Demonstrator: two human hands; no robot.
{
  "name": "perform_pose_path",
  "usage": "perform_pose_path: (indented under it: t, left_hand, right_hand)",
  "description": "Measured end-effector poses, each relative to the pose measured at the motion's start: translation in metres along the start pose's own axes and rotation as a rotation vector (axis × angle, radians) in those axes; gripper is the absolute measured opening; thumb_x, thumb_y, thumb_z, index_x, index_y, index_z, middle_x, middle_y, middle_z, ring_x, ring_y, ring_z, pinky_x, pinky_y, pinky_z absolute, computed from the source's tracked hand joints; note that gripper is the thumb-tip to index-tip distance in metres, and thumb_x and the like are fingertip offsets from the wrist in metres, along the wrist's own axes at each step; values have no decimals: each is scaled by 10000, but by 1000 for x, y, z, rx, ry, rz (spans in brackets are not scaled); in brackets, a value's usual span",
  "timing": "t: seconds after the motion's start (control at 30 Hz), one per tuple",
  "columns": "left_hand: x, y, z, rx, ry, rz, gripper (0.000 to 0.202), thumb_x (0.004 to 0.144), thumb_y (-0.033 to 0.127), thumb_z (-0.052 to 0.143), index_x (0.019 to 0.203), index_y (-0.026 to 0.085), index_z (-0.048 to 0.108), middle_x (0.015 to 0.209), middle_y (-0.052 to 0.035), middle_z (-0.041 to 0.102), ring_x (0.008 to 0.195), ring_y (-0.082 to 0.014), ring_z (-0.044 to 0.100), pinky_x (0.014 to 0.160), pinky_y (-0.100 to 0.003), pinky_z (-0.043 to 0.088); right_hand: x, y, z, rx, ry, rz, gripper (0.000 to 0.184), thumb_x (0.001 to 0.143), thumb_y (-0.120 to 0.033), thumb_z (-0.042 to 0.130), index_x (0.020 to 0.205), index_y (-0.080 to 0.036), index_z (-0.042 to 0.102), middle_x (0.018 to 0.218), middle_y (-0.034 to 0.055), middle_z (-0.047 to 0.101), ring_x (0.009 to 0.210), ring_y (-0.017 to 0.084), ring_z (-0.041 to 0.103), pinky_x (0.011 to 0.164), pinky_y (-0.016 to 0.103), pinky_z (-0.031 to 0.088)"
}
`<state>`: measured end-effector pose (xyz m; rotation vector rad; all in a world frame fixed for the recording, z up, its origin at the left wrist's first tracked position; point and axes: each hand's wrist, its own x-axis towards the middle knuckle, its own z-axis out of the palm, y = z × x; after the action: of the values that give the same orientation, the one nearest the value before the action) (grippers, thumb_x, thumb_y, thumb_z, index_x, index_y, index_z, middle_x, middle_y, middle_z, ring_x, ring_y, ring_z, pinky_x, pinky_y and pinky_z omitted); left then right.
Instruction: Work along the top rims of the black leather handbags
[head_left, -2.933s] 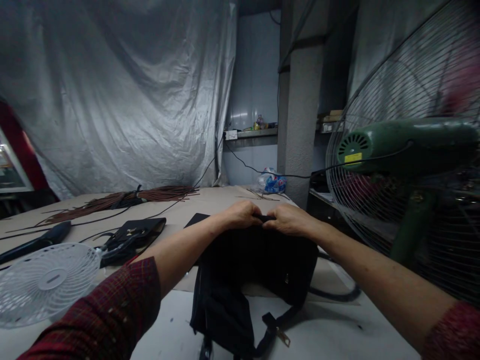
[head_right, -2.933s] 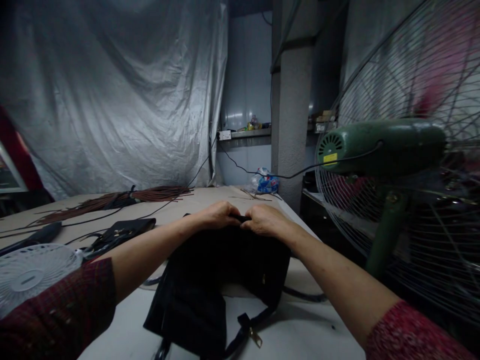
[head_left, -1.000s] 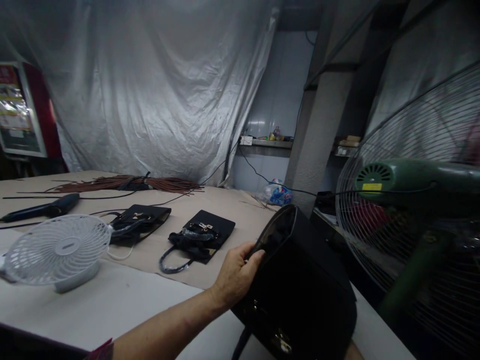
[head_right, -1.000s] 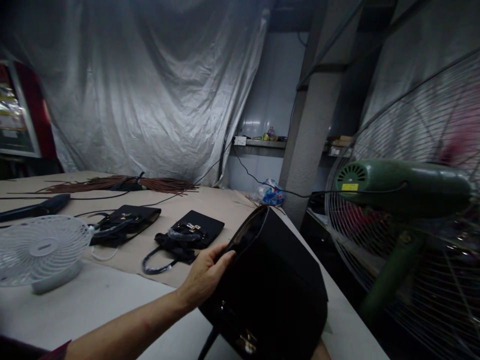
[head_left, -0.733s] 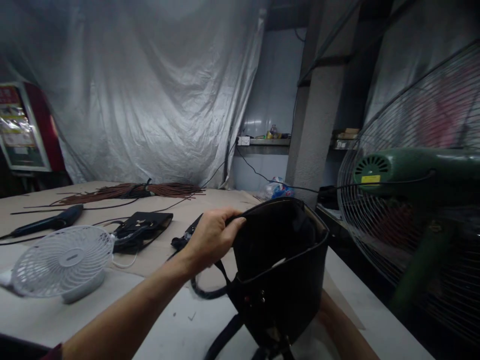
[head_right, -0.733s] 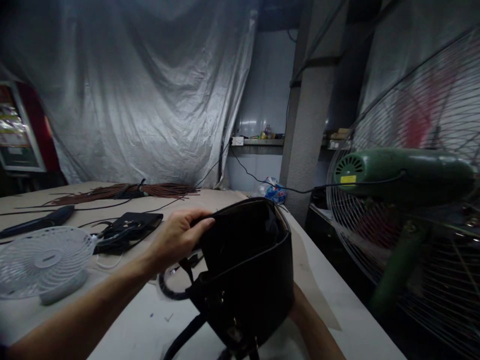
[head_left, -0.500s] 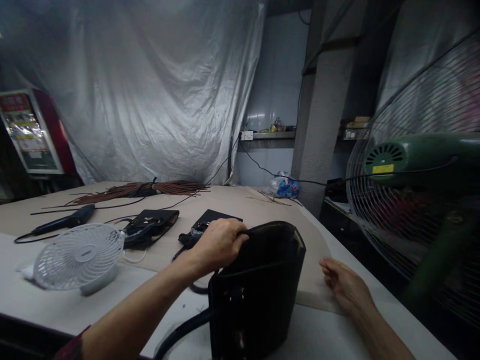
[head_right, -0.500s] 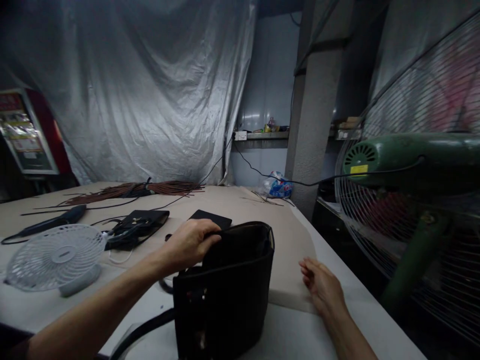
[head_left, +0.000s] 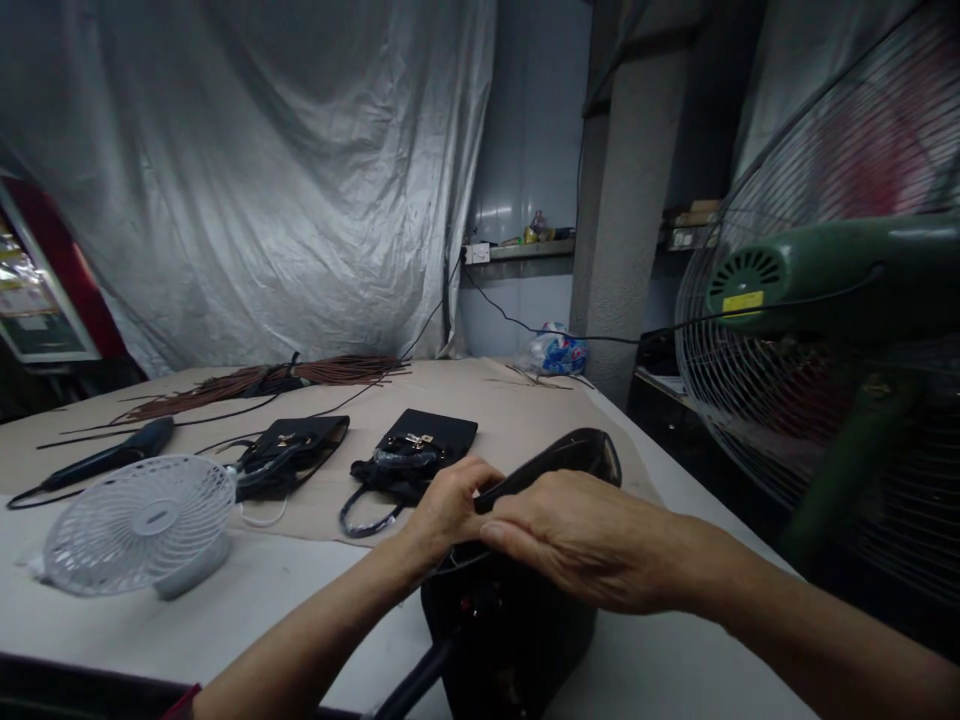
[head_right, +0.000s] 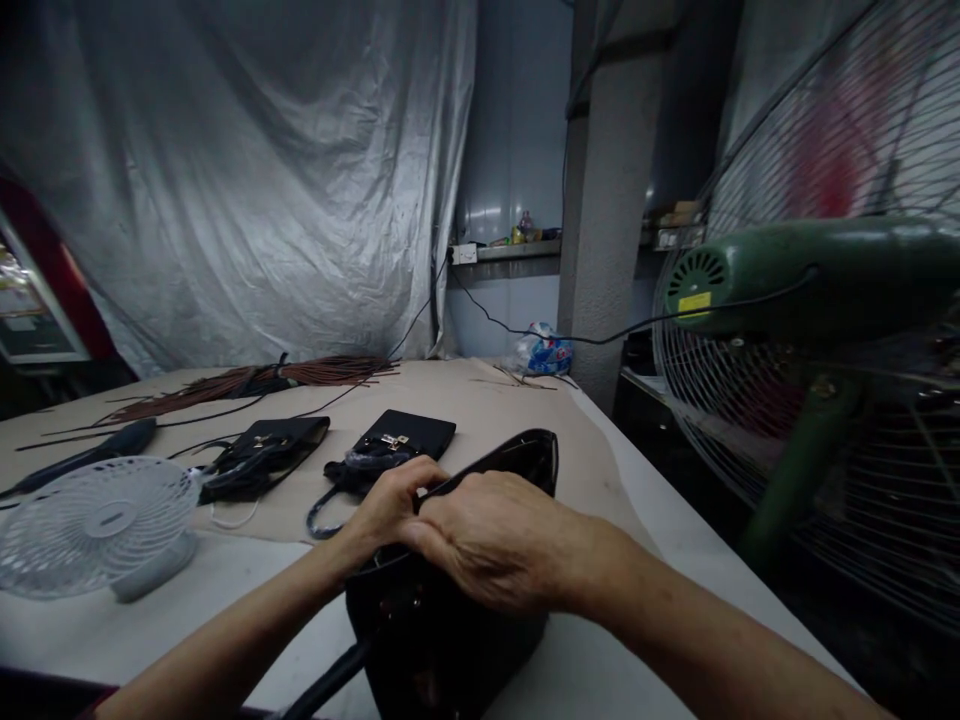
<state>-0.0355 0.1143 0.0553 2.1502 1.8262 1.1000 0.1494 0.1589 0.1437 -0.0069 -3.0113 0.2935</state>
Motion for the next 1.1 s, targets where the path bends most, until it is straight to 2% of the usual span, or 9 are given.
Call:
perform_pose_path:
  t: [0.1,0.23,0.3,0.4,0.53,0.63,0.8,1.0,1.1]
  left_hand:
    - [-4,-2,-9,-28,42,-96,165,742,234,607,855,147,690,823,-36,665,778,-158,598,681,-235,430]
    - [-3,-5,-33,-145,44,-265,156,733,218,595,828,148,698,752,-25,673,724,-156,607,646,-233,438]
    - [-2,-2,-41,-205,35,-307,166,713,242,629,834,153,700,717,-12,663,674,-145,596,607,-224,433]
    - [-1,4,-38,-234,-14,-313,169,688,265,672,819,163,702,684,5,645,639,-132,576,565,-211,412]
    - [-5,4,-21,-463,-75,-370,191,661,293,719,768,141,677,622,23,607,563,-100,533,500,-189,375]
    - [-6,-3,-13,-655,-31,-413,246,610,284,769,767,123,667,633,20,621,560,-92,541,524,-189,399]
    - [-1,-11,-12,-722,23,-432,284,578,279,801,767,108,675,654,10,636,573,-90,548,551,-195,409]
    - [-4,-15,-10,-699,27,-405,306,589,310,807,789,114,685,657,20,628,583,-81,537,556,-185,389]
    - [-6,-15,-9,-680,40,-391,298,600,313,802,789,113,689,646,21,625,585,-82,537,561,-186,389]
  right_hand:
    - [-6,6,-7,-31,-180,35,377,956,-288,315,747,-157,600,607,-1,545,506,93,432,512,247,281]
    - [-31,15,-7,32,-367,271,294,862,-254,429,661,-163,622,611,13,588,523,101,483,486,226,282]
    - [-39,19,-5,-7,-422,339,205,795,-209,478,704,-181,659,625,19,610,519,113,500,464,224,274]
    - [-42,28,-2,-100,-470,377,184,708,-145,516,762,-206,681,629,18,621,500,123,504,439,224,255]
    - [-35,41,2,-93,-320,395,196,711,-126,507,804,-213,655,713,19,639,602,137,558,511,227,321]
    - [-27,43,7,-43,-120,340,137,726,-148,539,818,-220,609,793,3,641,717,144,576,600,237,359]
    - [-9,44,9,-85,179,391,97,782,-200,545,873,-226,564,786,-13,619,707,142,549,618,260,352]
    - [7,49,7,-143,154,380,46,792,-258,576,813,-228,604,779,-13,610,677,136,516,583,262,315]
    - [9,48,7,-175,141,339,119,823,-275,551,742,-218,616,791,-8,596,671,130,506,595,267,313]
